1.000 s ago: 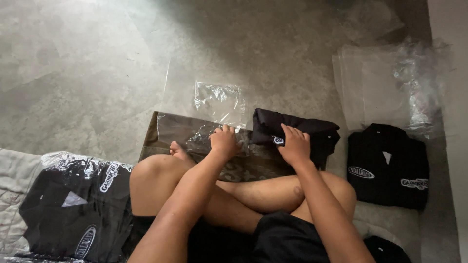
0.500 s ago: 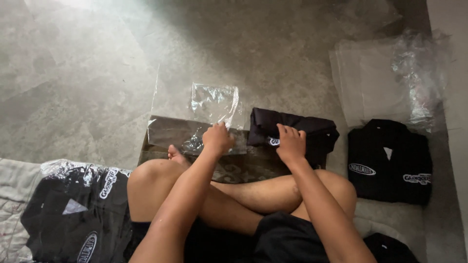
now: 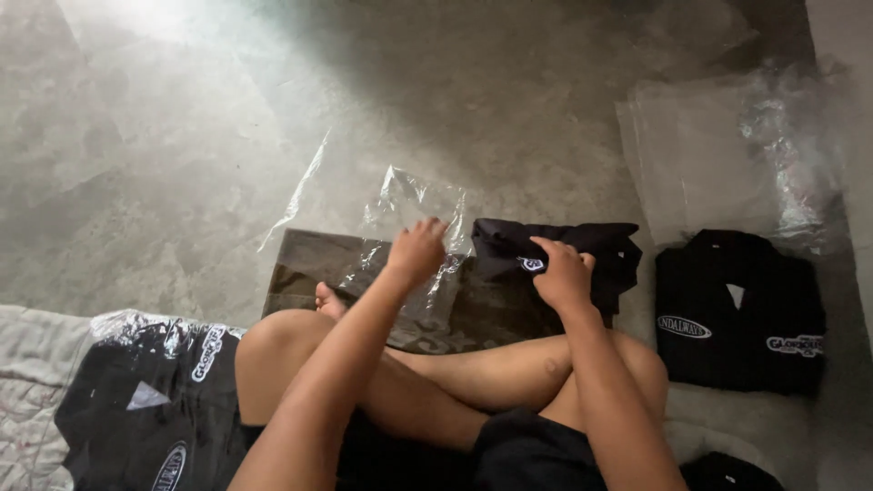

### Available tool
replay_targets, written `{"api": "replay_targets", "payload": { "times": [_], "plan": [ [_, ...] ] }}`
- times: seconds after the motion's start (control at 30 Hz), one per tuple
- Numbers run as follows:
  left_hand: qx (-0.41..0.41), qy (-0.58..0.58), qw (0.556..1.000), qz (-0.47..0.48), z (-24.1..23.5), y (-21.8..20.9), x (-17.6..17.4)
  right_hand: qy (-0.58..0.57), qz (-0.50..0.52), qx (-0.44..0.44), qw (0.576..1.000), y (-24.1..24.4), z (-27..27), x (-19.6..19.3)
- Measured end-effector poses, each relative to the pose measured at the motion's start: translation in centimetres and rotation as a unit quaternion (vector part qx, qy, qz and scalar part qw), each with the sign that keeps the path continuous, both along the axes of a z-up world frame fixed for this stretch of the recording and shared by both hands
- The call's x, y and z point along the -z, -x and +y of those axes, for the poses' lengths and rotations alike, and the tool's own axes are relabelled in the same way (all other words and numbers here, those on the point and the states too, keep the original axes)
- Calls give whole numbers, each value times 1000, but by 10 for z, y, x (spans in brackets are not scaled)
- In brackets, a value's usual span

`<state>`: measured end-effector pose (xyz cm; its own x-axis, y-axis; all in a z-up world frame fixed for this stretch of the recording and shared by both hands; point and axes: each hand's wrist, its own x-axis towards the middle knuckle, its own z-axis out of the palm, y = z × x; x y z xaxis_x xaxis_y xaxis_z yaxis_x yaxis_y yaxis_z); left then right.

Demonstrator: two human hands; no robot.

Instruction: The person sits on the floor and folds a black polo shirt. They then place the folded shirt into a clear plastic bag, seal it, and set it aside on a nearby mattress.

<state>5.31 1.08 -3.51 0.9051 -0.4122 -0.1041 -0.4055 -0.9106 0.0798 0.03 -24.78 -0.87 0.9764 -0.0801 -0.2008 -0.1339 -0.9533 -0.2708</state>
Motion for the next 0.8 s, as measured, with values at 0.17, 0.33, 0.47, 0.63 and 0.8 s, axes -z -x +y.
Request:
{"api": "replay_targets", "payload": {
  "times": [0.17,0.33,0.47,0.63,0.8],
  "plan": [
    [-47,22,998,23,-6,-51,-5,-8,16,-19,1000,-5,-2,-6],
    [-5,-61,998,12,-35,-80,-29,-16,38,-44,998,-8,-9,-14],
    [5,-99,994,53,-59,-93,-13,-43,48,-56,996,-5,-13,-23],
    [4,-137,989,60,-63,-118,6,-66,73,-47,994,-16,-18,-35],
    [12,-140,987,-80,-48,-143,5,-99,34,8,994,-19,-26,-40]
  ]
}}
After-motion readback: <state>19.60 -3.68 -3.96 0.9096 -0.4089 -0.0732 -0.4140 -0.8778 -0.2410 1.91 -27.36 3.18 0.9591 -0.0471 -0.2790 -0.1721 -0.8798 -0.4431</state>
